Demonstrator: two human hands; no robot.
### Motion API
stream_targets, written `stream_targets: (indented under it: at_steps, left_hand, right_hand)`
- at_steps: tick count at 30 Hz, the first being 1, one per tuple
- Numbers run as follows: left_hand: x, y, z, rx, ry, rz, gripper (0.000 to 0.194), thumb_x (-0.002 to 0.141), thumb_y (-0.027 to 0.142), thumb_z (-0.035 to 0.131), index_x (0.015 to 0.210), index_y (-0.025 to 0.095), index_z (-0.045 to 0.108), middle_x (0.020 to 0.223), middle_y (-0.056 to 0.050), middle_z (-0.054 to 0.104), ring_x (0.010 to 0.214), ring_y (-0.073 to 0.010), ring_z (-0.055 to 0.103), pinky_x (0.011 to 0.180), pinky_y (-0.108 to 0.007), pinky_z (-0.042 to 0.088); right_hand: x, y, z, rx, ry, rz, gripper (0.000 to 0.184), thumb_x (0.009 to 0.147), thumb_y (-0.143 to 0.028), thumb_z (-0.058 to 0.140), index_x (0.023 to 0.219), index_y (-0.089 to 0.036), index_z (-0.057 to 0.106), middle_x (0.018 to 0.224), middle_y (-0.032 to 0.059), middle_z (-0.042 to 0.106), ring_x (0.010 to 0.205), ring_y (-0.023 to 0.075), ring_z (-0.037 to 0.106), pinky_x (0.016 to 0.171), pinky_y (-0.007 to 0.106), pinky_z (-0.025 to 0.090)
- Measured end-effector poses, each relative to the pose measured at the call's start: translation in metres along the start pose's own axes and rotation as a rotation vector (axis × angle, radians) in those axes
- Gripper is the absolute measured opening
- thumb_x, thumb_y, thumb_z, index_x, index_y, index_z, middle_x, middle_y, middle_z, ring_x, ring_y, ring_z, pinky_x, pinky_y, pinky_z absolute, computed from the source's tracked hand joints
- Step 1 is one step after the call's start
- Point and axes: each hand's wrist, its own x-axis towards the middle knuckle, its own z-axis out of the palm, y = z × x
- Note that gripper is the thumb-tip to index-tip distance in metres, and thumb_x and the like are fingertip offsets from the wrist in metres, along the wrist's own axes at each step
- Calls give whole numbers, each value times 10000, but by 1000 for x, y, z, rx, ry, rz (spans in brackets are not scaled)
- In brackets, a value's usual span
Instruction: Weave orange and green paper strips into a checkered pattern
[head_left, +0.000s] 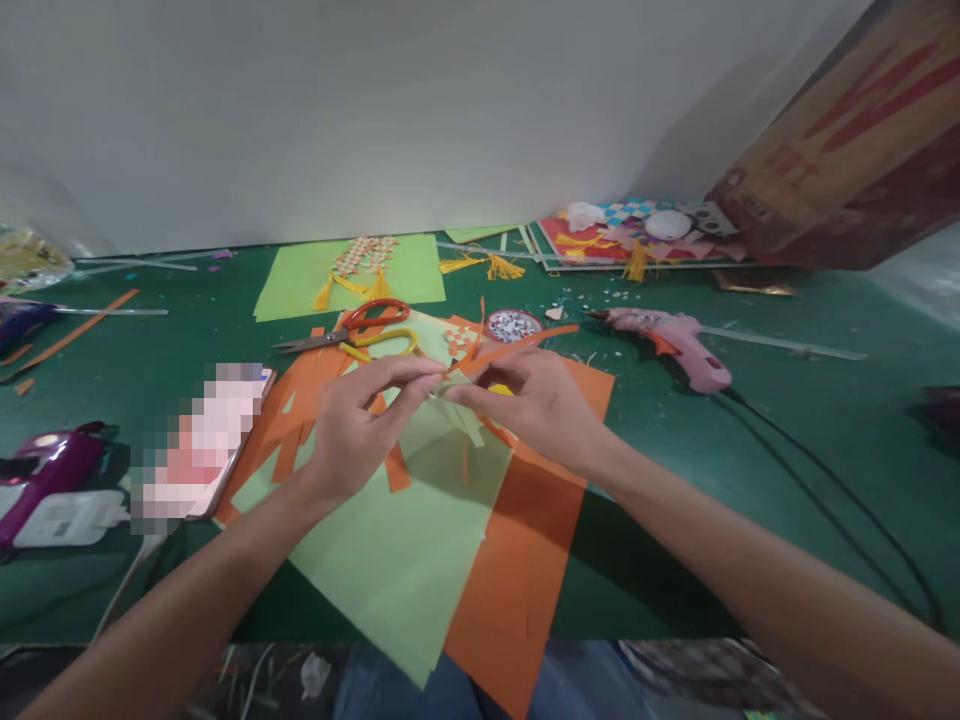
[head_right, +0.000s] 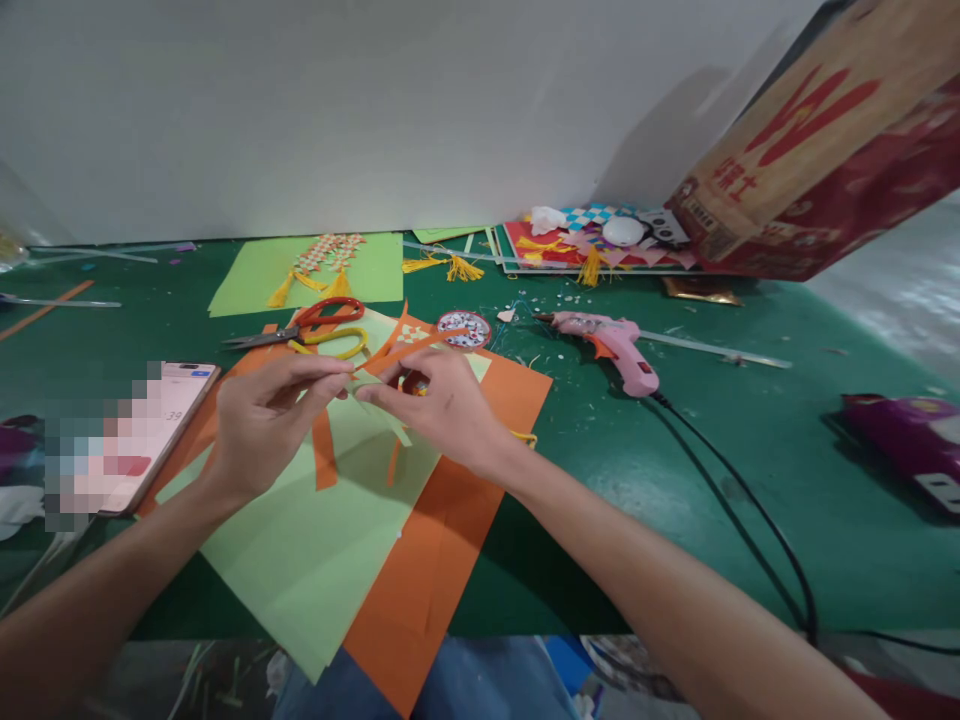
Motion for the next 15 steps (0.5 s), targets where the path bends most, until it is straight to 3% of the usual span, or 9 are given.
stream_targets:
  at_steps: [6, 15]
  left_hand:
    - [0, 0, 1, 3, 25, 0, 66, 797, 181, 642, 821, 203, 700, 790, 14, 735, 679, -96, 669, 656, -195, 539]
    - [1, 2, 0, -8, 30, 0, 64, 799, 182, 639, 809, 206, 697, 794, 17, 734, 693, -104, 679, 670, -203, 554]
  right_hand:
    - [1, 0, 0, 60, 1, 8, 384, 654, -492, 705, 513, -168, 555, 485, -25, 513, 460, 66, 402, 429, 225, 289]
    - [-1, 1, 0, 78, 47, -24, 268, 745, -349, 643, 563, -159, 594, 505, -35, 493, 486, 64, 386, 447, 221, 287]
